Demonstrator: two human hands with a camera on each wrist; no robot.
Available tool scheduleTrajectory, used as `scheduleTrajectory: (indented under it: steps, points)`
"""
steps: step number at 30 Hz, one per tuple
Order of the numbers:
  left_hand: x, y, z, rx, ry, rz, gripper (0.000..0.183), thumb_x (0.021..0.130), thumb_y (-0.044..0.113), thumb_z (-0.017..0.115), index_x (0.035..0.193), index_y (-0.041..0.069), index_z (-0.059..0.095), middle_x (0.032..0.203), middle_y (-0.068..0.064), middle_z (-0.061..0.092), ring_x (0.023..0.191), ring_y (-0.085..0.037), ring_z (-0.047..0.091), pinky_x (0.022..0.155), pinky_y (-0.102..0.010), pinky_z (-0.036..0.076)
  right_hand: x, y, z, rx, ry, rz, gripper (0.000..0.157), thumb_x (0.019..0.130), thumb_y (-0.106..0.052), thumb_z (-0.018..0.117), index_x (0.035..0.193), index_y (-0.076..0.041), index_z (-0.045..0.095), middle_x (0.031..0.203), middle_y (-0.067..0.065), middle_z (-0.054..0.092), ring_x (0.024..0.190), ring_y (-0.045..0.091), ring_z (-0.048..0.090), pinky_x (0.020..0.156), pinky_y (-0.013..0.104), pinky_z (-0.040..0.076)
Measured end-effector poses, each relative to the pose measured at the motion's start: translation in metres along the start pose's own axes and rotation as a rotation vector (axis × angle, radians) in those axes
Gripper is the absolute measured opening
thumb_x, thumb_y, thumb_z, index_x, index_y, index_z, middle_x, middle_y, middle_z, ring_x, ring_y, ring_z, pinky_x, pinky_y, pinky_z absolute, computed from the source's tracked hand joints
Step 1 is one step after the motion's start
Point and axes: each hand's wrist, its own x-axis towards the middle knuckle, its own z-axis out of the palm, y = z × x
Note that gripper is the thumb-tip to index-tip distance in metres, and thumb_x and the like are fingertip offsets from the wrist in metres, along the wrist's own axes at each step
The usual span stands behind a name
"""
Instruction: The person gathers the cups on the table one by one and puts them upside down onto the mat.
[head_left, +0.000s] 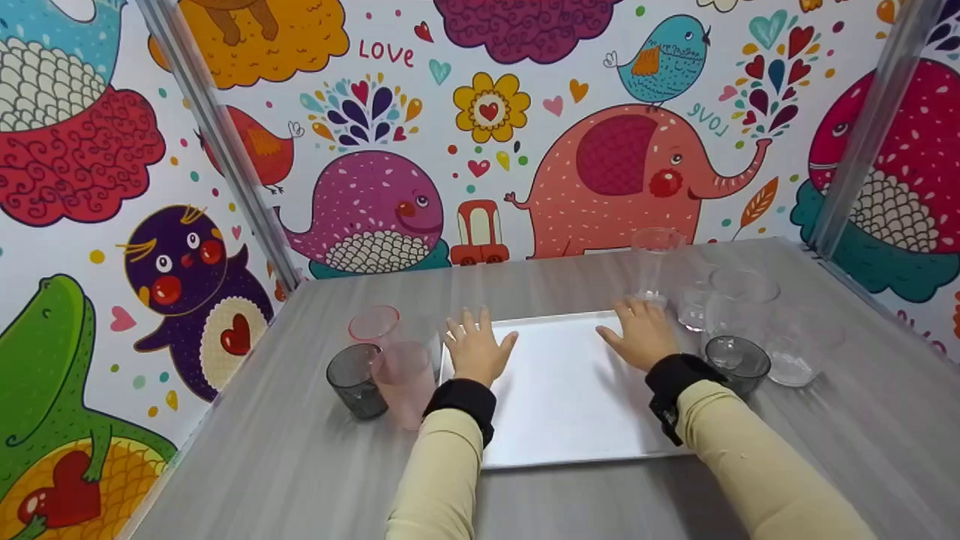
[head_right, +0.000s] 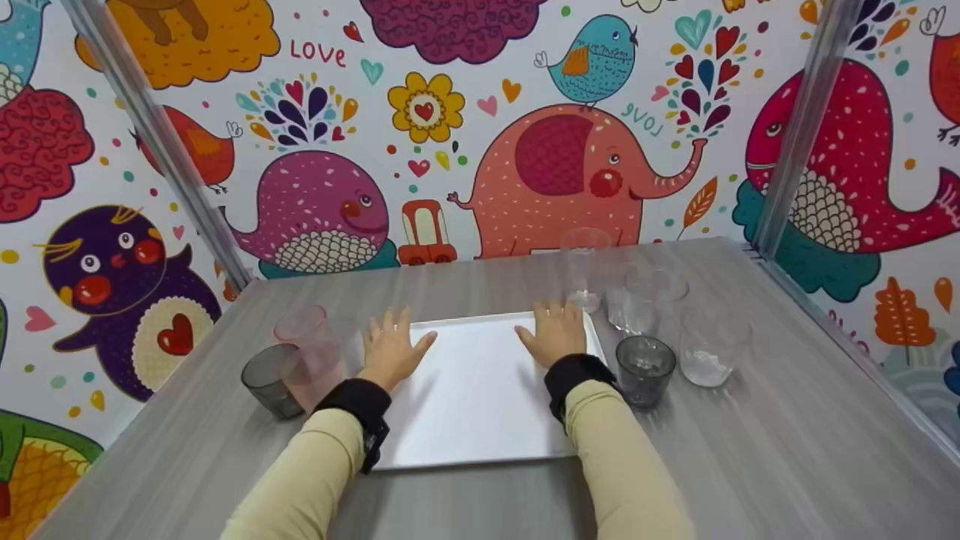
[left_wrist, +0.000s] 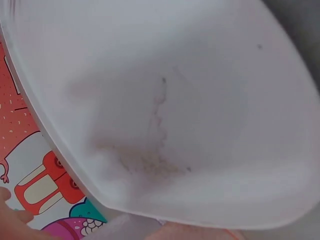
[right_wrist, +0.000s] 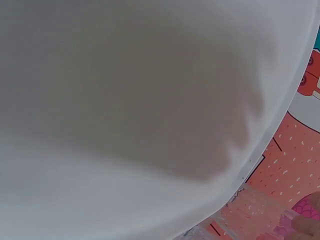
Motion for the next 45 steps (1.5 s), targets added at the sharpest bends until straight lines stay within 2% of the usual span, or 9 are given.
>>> scheduleTrajectory:
  steps: [10, 21, 25, 28, 34, 38, 41, 43, 45]
  points:
    - [-0.004, 0.003, -0.001, 0.013, -0.032, 0.003, 0.072, 0.087, 0.053, 0.049, 0.139, 0.006, 0.036, 0.142, -0.023, 0.031, 0.13, -0.047, 0.026, 0.104, -0.056, 0.025, -0.005, -0.001, 0.0, -0.025, -0.014, -0.004, 0.059, 0.089, -0.041, 0.051, 0.127, 0.004, 0.048, 0.129, 0.03, 0.045, 0.123, 0.046, 0.036, 0.103, 0.057, 0.023]
    - [-0.002, 0.009, -0.006, -0.084, -0.082, 0.007, 0.068, 0.089, 0.048, 0.05, 0.138, 0.003, 0.035, 0.141, -0.024, 0.031, 0.128, -0.048, 0.027, 0.101, -0.057, 0.027, -0.006, -0.013, -0.02, 0.106, 0.011, -0.002, 0.06, 0.089, -0.037, 0.055, 0.132, 0.003, 0.041, 0.135, 0.029, 0.039, 0.126, 0.045, 0.033, 0.104, 0.056, 0.024]
    - [-0.005, 0.006, -0.013, -0.144, -0.104, 0.053, 0.065, 0.091, 0.043, 0.05, 0.137, 0.001, 0.035, 0.139, -0.025, 0.031, 0.126, -0.047, 0.028, 0.1, -0.057, 0.028, -0.011, -0.026, -0.047, 0.161, 0.086, -0.06, 0.062, 0.088, -0.034, 0.058, 0.137, -0.001, 0.037, 0.139, 0.025, 0.035, 0.128, 0.042, 0.031, 0.103, 0.057, 0.025]
    - [-0.012, 0.001, -0.02, -0.219, -0.11, 0.085, 0.062, 0.091, 0.039, 0.051, 0.136, -0.001, 0.036, 0.138, -0.025, 0.033, 0.126, -0.047, 0.029, 0.101, -0.056, 0.028, -0.022, -0.026, -0.069, 0.255, 0.203, -0.117, 0.06, 0.088, -0.028, 0.061, 0.136, -0.002, 0.038, 0.14, 0.021, 0.036, 0.128, 0.038, 0.033, 0.102, 0.056, 0.028]
    - [-0.035, -0.008, -0.038, -0.305, -0.144, 0.026, 0.06, 0.092, 0.041, 0.048, 0.135, 0.0, 0.039, 0.137, -0.024, 0.036, 0.122, -0.046, 0.037, 0.096, -0.057, 0.033, -0.061, 0.008, -0.104, 0.41, 0.428, -0.156, 0.054, 0.084, -0.01, 0.063, 0.133, 0.001, 0.041, 0.136, 0.022, 0.041, 0.124, 0.037, 0.038, 0.099, 0.057, 0.031]
    - [-0.05, -0.015, -0.047, -0.361, -0.138, 0.014, 0.06, 0.092, 0.038, 0.048, 0.134, -0.003, 0.039, 0.136, -0.027, 0.036, 0.12, -0.047, 0.038, 0.097, -0.056, 0.033, -0.087, 0.038, -0.116, 0.426, 0.491, -0.102, 0.059, 0.082, -0.006, 0.065, 0.135, -0.001, 0.04, 0.134, 0.022, 0.043, 0.115, 0.036, 0.043, 0.102, 0.03, 0.033]
    - [-0.06, -0.019, -0.051, -0.394, -0.122, 0.032, 0.061, 0.092, 0.038, 0.049, 0.134, -0.004, 0.037, 0.137, -0.028, 0.035, 0.122, -0.048, 0.036, 0.099, -0.055, 0.031, -0.102, 0.06, -0.117, 0.428, 0.504, -0.068, 0.063, 0.08, -0.005, 0.067, 0.136, -0.002, 0.038, 0.133, 0.023, 0.043, 0.113, 0.026, 0.044, 0.093, 0.006, 0.027]
    - [-0.067, -0.021, -0.052, -0.412, -0.111, 0.038, 0.062, 0.092, 0.039, 0.049, 0.135, -0.003, 0.037, 0.138, -0.027, 0.033, 0.123, -0.047, 0.034, 0.099, -0.056, 0.03, -0.11, 0.072, -0.115, 0.416, 0.479, -0.039, 0.064, 0.08, -0.007, 0.068, 0.136, 0.0, 0.036, 0.131, 0.025, 0.042, 0.111, 0.027, 0.044, 0.088, -0.001, 0.024]
    - [-0.071, -0.023, -0.053, -0.432, -0.102, 0.044, 0.062, 0.092, 0.04, 0.049, 0.136, -0.002, 0.036, 0.14, -0.027, 0.031, 0.125, -0.047, 0.033, 0.099, -0.057, 0.03, -0.117, 0.082, -0.111, 0.413, 0.419, -0.006, 0.066, 0.081, -0.011, 0.068, 0.136, 0.001, 0.034, 0.131, 0.026, 0.041, 0.112, 0.03, 0.044, 0.09, 0.002, 0.029]
